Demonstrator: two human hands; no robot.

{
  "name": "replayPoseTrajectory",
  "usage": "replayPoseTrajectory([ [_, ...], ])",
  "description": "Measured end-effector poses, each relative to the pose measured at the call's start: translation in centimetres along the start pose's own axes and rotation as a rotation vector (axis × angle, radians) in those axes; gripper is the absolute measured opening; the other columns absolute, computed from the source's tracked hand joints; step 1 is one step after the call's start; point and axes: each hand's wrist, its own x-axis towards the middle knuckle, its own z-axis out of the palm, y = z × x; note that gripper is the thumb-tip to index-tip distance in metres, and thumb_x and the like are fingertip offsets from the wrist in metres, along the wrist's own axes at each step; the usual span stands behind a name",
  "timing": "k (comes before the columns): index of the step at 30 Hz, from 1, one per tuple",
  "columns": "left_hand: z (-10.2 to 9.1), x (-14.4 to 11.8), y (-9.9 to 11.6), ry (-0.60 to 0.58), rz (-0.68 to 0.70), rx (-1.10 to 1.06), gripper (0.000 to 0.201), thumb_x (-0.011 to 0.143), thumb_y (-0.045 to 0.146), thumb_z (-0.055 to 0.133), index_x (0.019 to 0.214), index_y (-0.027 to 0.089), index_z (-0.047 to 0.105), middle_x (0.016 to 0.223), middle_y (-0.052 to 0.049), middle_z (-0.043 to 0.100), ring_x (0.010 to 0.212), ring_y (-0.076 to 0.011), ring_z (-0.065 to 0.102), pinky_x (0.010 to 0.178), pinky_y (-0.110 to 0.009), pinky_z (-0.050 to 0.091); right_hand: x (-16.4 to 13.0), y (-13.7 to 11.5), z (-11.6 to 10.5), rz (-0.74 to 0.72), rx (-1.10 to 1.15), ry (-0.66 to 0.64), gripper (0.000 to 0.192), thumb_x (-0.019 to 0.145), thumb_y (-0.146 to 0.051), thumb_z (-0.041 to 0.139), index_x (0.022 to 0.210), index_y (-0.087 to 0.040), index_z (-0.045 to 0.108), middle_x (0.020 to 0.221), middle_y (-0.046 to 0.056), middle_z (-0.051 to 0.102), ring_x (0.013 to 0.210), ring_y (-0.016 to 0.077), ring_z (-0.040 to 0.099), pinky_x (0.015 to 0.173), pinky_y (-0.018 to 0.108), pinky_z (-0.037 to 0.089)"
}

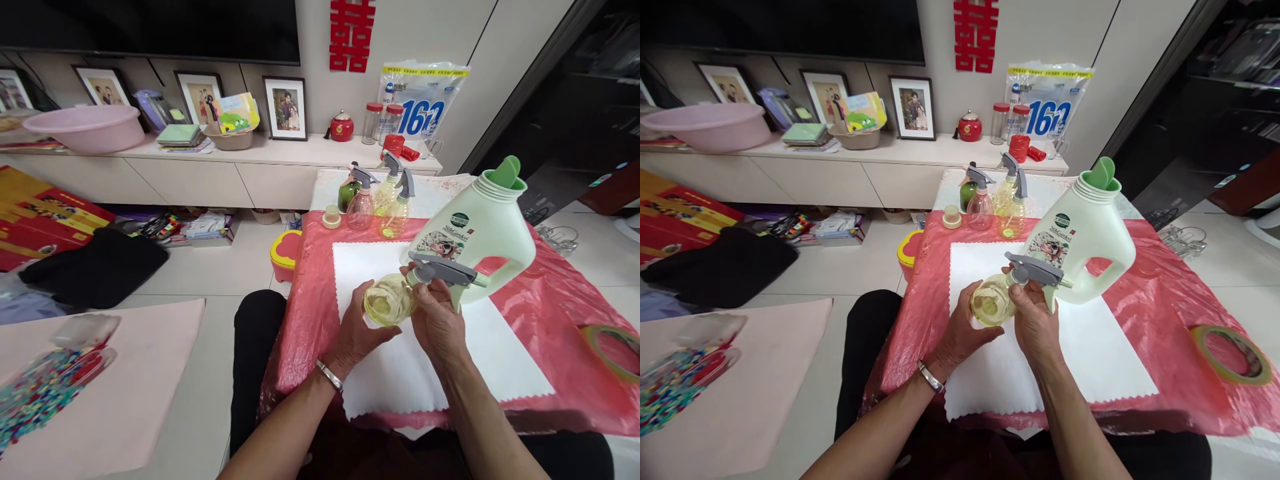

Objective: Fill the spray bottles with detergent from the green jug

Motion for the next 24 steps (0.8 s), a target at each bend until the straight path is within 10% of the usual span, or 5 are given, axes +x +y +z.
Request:
replayPoseTrajectory([
  [12,-0.6,0.3,2.2,-0.083,-0.048,-0.032,0.081,0.068,0.050,0.086,0.136,0.023,0.052,0.131,-0.009,0.067,0.120,-0.0310,0.064,0.100,-0.046,0.054,0.4,-1.0,-3.2,0.245,-0.247,-0.459,0.093,0.071,-0.026,0.086,0.151,-0.029,0.038,0.147,0.008,0.043,0.130,0.0268,0.049,0.107,0.041,0.050],
  [21,-1.2,0.1,-1.2,-0.127,-0.073,0.232,0.096,0.066,0.055,0.085,0.145,0.023,0.043,0.131,-0.014,0.066,0.098,-0.0274,0.071,0.096,-0.049,0.055,-1.9,-0.5,-4.7,0.073,-0.450,-0.242,0.072,0.068,-0.027,0.087,0.133,-0.024,0.055,0.130,0.007,0.057,0.114,0.0254,0.060,0.095,0.035,0.056],
  [24,-1.3,0.3,-1.8,-0.097,-0.003,0.340,0.058,0.078,0.049,0.076,0.129,0.027,0.059,0.122,-0.007,0.069,0.091,-0.0223,0.071,0.094,-0.044,0.057,-3.0,-2.4,-6.1,0.031,-0.483,-0.160,0.072,0.067,-0.034,0.089,0.132,-0.024,0.057,0.136,0.007,0.053,0.125,0.0269,0.054,0.103,0.037,0.053],
])
